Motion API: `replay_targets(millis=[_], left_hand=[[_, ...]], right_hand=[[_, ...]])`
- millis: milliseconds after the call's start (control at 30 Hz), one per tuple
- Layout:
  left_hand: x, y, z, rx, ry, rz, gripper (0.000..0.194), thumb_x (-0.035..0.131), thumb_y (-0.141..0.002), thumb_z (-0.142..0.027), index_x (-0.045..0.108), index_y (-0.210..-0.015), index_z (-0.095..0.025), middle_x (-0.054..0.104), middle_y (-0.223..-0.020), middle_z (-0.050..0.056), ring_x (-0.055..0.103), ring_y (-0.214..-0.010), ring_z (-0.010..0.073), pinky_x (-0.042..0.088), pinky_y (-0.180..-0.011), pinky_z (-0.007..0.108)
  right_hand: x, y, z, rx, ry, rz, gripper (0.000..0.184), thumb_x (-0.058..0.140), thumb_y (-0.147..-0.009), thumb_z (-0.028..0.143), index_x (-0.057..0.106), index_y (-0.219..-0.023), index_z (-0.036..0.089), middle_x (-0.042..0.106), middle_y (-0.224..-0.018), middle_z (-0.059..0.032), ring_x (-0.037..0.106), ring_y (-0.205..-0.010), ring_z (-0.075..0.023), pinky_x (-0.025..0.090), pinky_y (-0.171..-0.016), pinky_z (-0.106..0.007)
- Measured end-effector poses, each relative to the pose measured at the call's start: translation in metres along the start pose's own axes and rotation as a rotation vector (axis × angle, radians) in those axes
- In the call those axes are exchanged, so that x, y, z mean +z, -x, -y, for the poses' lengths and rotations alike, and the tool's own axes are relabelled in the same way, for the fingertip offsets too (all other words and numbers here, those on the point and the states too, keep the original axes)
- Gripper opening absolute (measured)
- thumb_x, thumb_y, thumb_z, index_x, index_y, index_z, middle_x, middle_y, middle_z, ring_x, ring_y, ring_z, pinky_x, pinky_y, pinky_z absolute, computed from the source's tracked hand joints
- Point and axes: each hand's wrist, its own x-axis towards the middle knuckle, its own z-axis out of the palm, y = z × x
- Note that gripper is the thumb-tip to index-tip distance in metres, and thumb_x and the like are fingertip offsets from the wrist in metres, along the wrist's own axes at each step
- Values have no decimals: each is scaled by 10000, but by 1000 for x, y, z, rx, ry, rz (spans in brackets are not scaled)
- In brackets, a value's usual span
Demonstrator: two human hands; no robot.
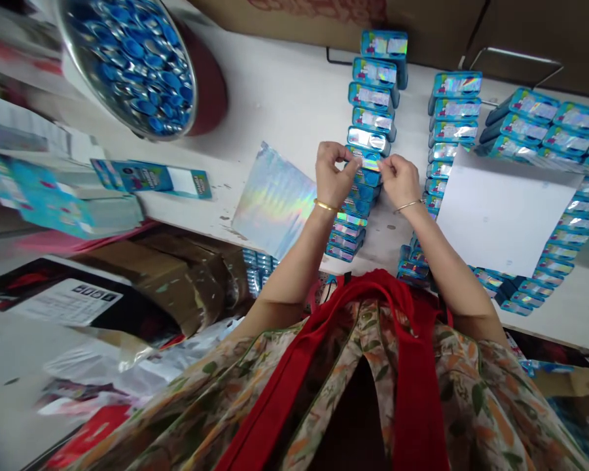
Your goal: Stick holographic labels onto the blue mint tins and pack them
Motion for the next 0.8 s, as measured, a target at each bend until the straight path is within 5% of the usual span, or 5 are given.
replay_targets(millis=[133, 467, 667, 800], left_hand=[[6, -11, 13, 37, -124, 32, 121, 737, -839, -275, 629, -830, -221, 606, -1055, 59, 540, -1119, 250, 465, -995, 417], [11, -14, 16, -36, -166, 38, 198, 777, -808, -355, 633, -882, -241, 597, -1120, 79, 518, -1231, 321, 456, -1061, 518], [17, -15, 48, -168, 128, 7, 746, 880, -705, -486, 496, -1322, -317, 506, -1382, 65, 445, -1411, 323, 409, -1160, 524], [26, -18, 65, -283, 335, 83, 886, 891, -687, -528, 436, -1426, -347, 451, -1481, 77, 353, -1514, 333, 384, -1208, 504]], right_hand=[[-1, -17, -15, -18, 46, 33, 481, 562, -903, 667, 602, -735, 218, 553, -610, 17, 531, -614, -140, 497, -672, -339], [6, -25, -35, -11, 166, 42, 465, 535, -942, 624, 668, -822, 195, 649, -725, -45, 645, -762, -207, 575, -835, -438], [15, 5, -37, -20, 136, -74, 541, 375, -1006, 605, 601, -1315, 223, 690, -898, -66, 679, -898, -239, 575, -896, -482], [32, 34, -39, -91, 143, -6, 542, 253, -1041, 463, 504, -1466, 239, 703, -1118, -105, 673, -1019, -250, 564, -962, -486]])
